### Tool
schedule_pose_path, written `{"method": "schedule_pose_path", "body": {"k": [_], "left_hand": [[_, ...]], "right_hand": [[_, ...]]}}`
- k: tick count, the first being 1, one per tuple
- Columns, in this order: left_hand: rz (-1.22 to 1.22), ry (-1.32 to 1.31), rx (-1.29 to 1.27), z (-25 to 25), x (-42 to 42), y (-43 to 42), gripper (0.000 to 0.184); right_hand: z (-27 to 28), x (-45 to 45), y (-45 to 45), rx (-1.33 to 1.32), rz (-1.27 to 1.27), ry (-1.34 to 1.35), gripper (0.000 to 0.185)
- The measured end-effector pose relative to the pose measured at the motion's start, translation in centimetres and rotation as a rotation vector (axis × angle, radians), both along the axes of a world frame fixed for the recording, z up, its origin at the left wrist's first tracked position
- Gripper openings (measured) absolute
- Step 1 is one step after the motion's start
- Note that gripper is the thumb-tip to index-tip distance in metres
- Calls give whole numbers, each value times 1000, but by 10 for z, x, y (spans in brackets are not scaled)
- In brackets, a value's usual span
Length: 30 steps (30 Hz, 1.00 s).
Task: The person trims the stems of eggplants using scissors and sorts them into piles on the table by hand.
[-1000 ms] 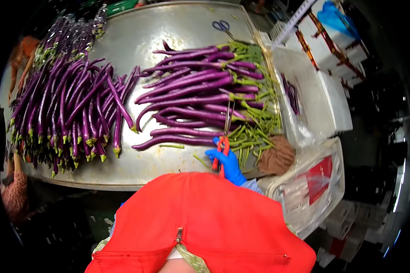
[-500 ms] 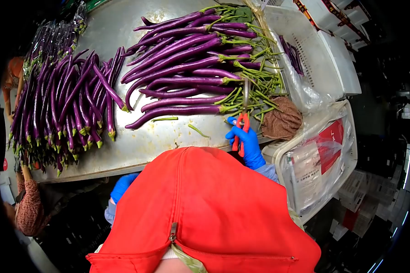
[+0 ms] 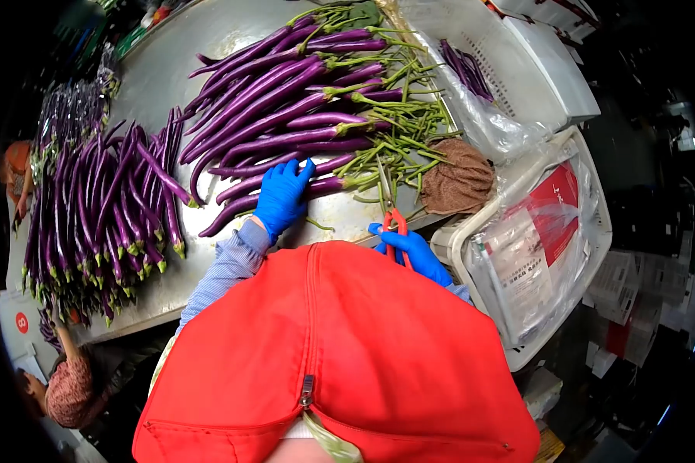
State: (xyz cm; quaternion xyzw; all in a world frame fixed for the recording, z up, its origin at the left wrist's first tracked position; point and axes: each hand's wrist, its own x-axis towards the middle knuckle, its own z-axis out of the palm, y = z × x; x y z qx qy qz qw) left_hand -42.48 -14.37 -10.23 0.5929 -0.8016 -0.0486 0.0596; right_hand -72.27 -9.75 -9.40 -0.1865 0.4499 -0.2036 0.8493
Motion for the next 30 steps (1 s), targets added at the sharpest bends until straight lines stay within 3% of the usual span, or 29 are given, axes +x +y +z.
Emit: {"method": "schedule_pose_path", "body": {"k": [4,8,10,13,18,20,23,26,30], "left_hand": [[-9,-41,340,-5,-2,-9,77],[22,11,311,-13,13,6,75],[63,-30,333,13,21,10,83],[144,52,311,14,38,15,90],[32,44,94,9,21,14,85],[62,-120,22,4,9,8,79],[115,-129,10,-11,12,0,72],[253,-29,231,6,18,2,67],[132,108,115,-3,39,30,59]], "right_hand": [[18,1,-2,23,-120,62,53],[11,0,-3,-13,-168,102,52],[12,4,-2,-64,-150,154,51],[-6,4,0,-153,-168,131,49],[-6,4,-4,-138,-152,136,45],[-6,2,-4,-129,-150,138,44],[-3,5,-5,-132,-146,142,45],[-4,5,-3,-148,-159,137,46],[1,6,-3,-170,-171,136,45]]}}
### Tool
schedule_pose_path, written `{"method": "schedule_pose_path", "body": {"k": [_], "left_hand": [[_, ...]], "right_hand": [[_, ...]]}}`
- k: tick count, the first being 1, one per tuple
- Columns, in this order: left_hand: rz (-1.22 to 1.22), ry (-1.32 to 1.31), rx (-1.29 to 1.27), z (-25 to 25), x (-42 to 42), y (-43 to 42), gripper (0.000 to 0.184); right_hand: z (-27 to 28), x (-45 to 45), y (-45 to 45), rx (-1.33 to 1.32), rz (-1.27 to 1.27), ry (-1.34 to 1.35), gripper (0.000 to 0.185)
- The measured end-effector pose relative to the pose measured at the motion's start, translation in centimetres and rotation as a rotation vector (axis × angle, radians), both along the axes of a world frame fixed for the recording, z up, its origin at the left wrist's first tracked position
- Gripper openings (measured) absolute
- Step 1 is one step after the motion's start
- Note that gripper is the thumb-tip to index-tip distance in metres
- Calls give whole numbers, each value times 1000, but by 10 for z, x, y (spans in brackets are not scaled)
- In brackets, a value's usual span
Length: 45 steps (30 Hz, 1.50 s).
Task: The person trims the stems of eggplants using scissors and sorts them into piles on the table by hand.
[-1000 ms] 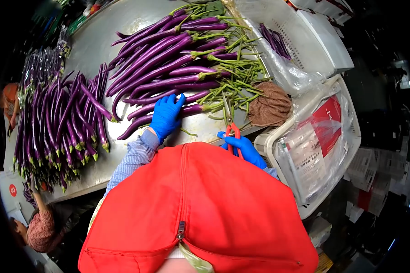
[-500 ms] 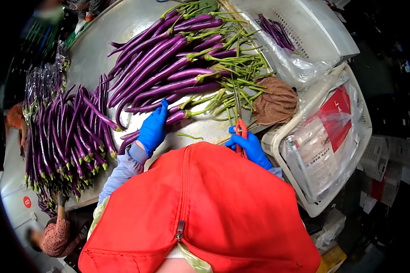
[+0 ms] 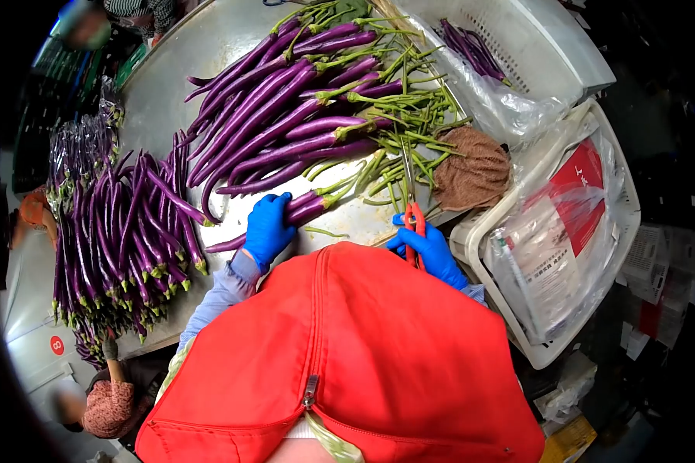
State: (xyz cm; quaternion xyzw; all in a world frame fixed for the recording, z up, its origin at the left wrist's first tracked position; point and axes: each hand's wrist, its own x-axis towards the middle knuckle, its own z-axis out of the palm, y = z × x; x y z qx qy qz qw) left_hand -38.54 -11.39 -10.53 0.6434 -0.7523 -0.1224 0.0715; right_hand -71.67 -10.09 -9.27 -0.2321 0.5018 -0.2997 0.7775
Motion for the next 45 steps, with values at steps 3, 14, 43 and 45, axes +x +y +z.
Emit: {"method": "schedule_pose_path", "body": {"k": [3,14,43,45], "left_hand": [[19,-13,144,3,7,13,60],[-245,123,-463,62,-22,-81,42],[114,120,-261,104,-11,-44,52],[103,132,-295,97,-16,-43,51]], "right_hand": [[0,-1,-1,6,-6,6,43],[3,-3,-9,54,33,14,42],[18,12,-12,-560,333,339,62],[20,17,-15,-535,342,392,60]]}}
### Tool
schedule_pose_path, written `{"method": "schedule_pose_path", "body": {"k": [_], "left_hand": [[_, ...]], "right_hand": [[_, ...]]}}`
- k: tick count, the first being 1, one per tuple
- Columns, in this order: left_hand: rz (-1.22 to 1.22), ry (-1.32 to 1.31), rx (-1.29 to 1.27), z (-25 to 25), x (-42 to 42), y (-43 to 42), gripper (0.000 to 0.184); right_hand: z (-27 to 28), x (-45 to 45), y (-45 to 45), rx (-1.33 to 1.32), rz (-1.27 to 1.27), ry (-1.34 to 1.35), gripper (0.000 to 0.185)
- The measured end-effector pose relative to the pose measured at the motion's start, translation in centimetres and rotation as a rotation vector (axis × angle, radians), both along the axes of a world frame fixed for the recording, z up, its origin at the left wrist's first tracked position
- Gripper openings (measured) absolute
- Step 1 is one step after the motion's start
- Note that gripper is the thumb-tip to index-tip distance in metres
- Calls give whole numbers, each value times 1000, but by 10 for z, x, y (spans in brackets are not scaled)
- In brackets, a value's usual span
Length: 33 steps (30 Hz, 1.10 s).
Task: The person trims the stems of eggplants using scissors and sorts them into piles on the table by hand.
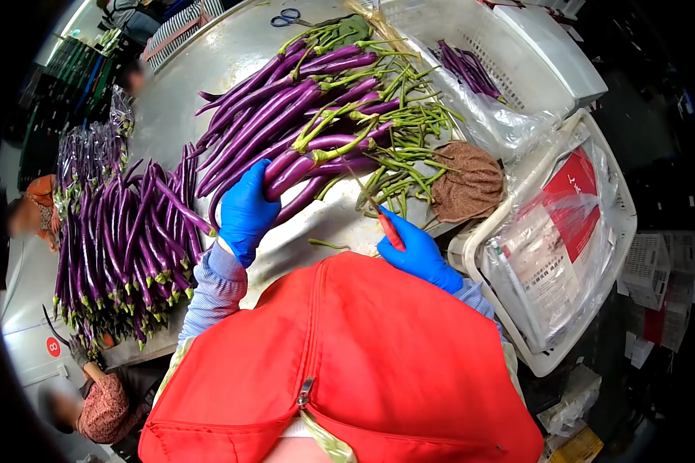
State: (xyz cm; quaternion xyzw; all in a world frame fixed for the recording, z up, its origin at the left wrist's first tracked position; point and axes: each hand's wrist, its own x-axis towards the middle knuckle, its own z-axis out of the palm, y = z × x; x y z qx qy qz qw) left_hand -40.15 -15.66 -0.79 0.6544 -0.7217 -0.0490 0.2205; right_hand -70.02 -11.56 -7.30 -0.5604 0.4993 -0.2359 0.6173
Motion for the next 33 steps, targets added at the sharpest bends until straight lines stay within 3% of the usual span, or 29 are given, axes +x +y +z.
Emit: {"method": "schedule_pose_path", "body": {"k": [13,19,22,28,33], "left_hand": [[-18,-5,-42,-15,-18,1,49],[2,-75,26,-18,-9,1,50],[44,-154,34,-19,-2,0,49],[-17,-224,4,-28,-4,4,51],[-83,-200,23,-34,-10,8,53]], "right_hand": [[-2,11,-1,75,-53,-38,46],[-7,0,4,-39,-20,175,39],[-6,-8,11,62,-89,-65,42],[15,-4,-1,93,142,115,52],[10,3,-3,17,125,101,52]]}}
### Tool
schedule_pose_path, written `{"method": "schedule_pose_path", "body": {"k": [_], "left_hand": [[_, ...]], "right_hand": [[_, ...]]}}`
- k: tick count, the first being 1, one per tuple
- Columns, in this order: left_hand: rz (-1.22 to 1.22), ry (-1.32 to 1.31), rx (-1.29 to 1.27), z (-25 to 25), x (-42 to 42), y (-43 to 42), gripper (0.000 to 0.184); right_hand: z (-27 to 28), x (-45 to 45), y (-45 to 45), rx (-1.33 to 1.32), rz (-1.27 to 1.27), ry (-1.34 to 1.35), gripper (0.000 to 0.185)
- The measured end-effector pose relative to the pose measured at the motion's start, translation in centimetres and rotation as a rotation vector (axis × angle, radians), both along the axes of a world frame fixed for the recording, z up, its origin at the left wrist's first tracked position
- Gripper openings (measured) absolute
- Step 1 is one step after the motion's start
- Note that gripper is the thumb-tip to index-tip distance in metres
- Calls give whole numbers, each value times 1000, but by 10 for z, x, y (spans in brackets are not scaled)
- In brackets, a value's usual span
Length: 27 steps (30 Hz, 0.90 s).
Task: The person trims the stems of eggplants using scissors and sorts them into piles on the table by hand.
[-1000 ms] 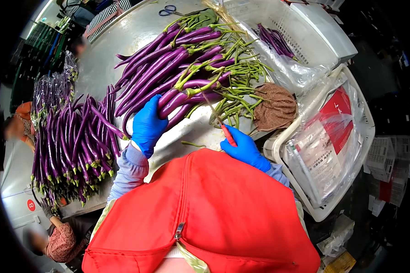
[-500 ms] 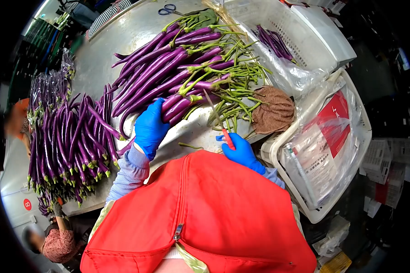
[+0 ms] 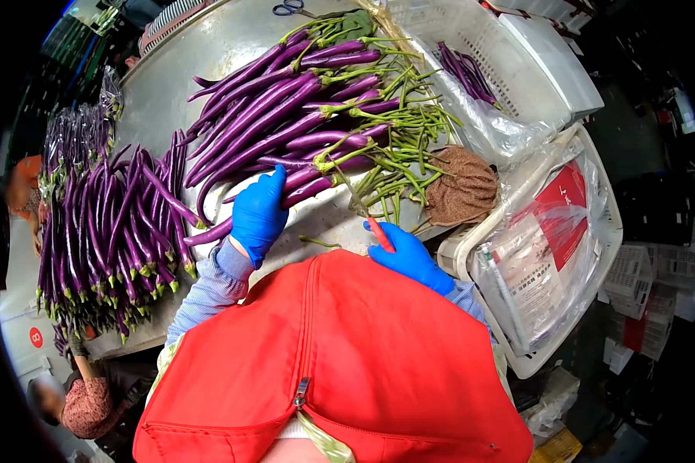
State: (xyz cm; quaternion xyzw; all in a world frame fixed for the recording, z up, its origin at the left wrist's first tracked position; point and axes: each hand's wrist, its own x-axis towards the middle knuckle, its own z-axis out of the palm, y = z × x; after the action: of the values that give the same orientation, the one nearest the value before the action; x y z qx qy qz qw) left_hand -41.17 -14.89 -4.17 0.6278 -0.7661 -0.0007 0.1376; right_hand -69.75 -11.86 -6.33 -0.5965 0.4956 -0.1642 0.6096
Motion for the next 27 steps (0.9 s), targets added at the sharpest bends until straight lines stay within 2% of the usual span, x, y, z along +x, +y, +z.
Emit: {"method": "schedule_pose_path", "body": {"k": [7,13,19,21,24,25,26,27], "left_hand": [[-40,20,-43,-3,2,2,53],[-45,-1,-50,1,6,6,52],[-79,-82,-6,0,-2,14,55],[-81,-91,-14,-1,-3,14,55],[-97,-133,-10,6,-5,15,43],[-131,-14,-21,5,-7,15,42],[-144,91,-38,6,-3,15,41],[-188,215,-88,-14,8,8,41]], "right_hand": [[-6,-4,4,57,-81,-18,46],[-31,-18,10,89,-80,-128,47],[0,-8,-3,98,20,64,48],[-11,-9,-2,103,-8,0,48],[-19,-13,0,109,-3,19,48],[-19,-13,-1,110,14,44,48],[-19,-12,4,102,-85,-37,47],[-23,-5,3,78,-129,-148,46]]}}
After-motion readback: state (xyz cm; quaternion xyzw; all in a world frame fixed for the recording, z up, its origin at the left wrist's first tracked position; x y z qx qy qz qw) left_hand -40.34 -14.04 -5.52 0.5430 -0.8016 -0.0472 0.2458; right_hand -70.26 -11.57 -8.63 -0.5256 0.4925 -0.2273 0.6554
